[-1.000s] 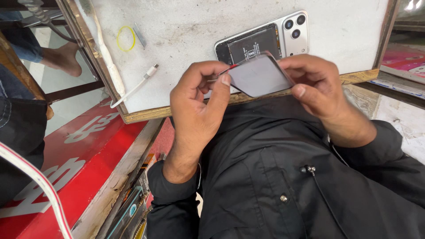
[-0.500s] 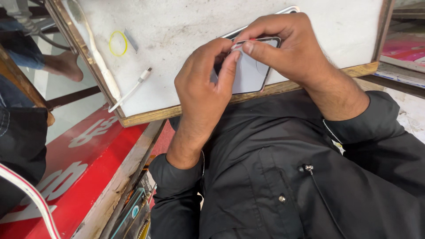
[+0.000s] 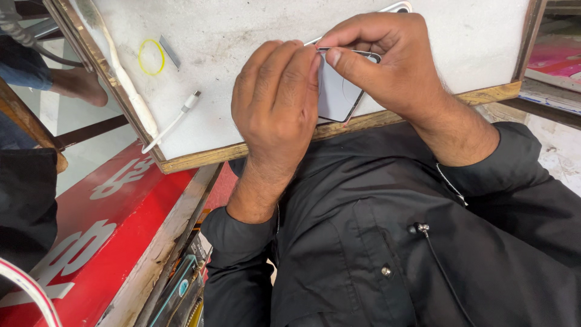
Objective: The person removes a protective sticker from the back of a smartphone, then opens the device to access the internal components. They handle the screen assembly and apply adhesive from a tube to the phone's frame.
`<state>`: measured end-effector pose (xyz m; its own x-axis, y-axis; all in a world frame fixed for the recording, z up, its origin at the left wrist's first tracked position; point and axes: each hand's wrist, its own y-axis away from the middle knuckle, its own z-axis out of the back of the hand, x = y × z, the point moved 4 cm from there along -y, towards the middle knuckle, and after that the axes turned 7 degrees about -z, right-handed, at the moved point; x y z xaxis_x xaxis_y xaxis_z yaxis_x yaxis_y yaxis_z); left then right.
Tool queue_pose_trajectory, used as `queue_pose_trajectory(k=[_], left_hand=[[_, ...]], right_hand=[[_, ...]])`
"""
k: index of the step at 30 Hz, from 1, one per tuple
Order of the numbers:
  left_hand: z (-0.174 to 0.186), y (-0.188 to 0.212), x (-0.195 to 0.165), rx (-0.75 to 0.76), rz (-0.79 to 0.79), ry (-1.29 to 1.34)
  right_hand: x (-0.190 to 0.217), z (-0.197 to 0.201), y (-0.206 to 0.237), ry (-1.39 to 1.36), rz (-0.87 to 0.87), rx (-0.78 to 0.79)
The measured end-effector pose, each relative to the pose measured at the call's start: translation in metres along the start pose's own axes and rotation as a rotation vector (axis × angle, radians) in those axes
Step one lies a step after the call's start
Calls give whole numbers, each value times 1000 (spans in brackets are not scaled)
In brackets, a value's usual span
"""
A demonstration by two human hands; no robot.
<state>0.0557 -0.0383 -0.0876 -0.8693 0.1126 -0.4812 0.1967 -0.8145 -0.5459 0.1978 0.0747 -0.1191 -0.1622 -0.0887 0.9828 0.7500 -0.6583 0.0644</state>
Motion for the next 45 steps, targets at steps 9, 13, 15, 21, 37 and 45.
queue_pose_trajectory(k=[9, 13, 15, 21, 37, 45], left_hand=[[1, 2, 2, 15, 2, 20], [1, 2, 8, 36, 167, 245], [1, 3, 12, 54, 262, 352], [-4, 6, 22, 111, 491, 702], [0, 3, 22, 164, 356, 547], [-16, 12, 33, 237, 664, 1055]], right_hand=[[-3, -4, 2, 34, -40, -13], [-1, -4, 3, 40, -37, -19], [-1, -4, 2, 44, -36, -16], [2, -2, 1, 41, -41, 1], [10, -4, -5, 42, -37, 4], [5, 0, -2, 15, -87, 29]])
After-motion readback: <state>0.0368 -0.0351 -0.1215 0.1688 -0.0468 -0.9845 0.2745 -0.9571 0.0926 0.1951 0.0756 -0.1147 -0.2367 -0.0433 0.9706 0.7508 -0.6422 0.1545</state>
